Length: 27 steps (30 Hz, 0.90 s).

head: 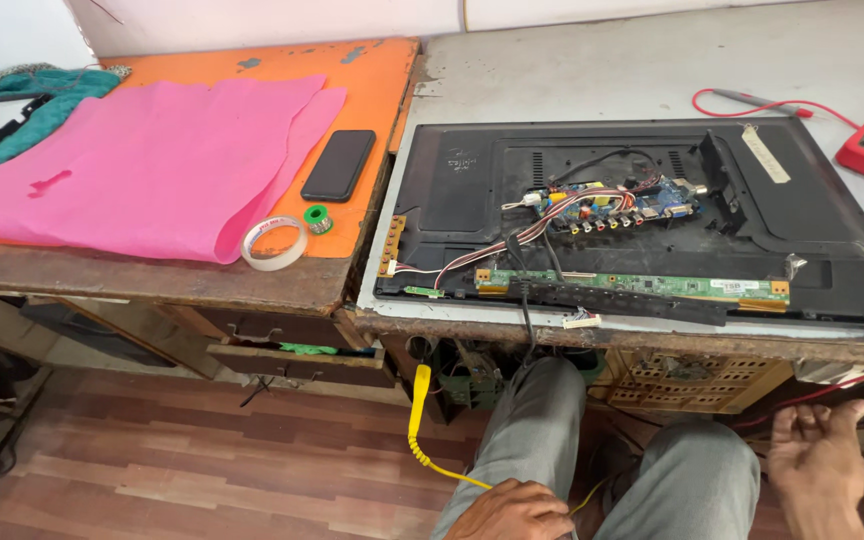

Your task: The person uses a yellow soldering iron to work on a blue circuit board inside a disassembled television chassis. They repeatedly heat components, adjust wires, and reposition the board on the workbench.

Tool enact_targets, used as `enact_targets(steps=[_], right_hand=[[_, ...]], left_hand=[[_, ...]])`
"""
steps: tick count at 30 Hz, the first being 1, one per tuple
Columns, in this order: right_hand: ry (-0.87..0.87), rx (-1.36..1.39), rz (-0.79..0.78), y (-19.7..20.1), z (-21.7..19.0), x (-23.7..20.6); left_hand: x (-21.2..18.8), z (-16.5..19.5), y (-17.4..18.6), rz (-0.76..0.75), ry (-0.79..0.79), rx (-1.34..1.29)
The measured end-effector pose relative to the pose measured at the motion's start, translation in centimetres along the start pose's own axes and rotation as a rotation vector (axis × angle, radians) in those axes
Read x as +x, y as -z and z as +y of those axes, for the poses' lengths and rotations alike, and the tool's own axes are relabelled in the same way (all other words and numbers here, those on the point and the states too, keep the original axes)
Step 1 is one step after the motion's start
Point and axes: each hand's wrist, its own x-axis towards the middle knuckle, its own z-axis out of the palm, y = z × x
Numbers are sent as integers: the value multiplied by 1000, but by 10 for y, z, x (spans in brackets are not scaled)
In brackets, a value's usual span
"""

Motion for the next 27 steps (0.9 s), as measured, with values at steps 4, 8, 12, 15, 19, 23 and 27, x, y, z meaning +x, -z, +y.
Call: enact_targets(steps=[4,8,12,15,19,23,27], right_hand=[[87,-93,65,5,8,2],[186,-174,89,14,10,6],[238,-174,90,22,11,12],[288,-198,143,25,10,13],[358,-197,158,24,10,9],[475,-212,107,23,11,2],[603,-175,139,20,12,3]], left_hand=[[-4,3,3,-4,-10,-2],[-3,7,-1,47,0,-28],[-3,6,-2,58,-10,-39],[-4,5,1,41,-34,-9],[-3,4,0,25,-21,9],[-6,-4,-9,34,-19,-29],[-9,-18,-23,37,-33,-65]])
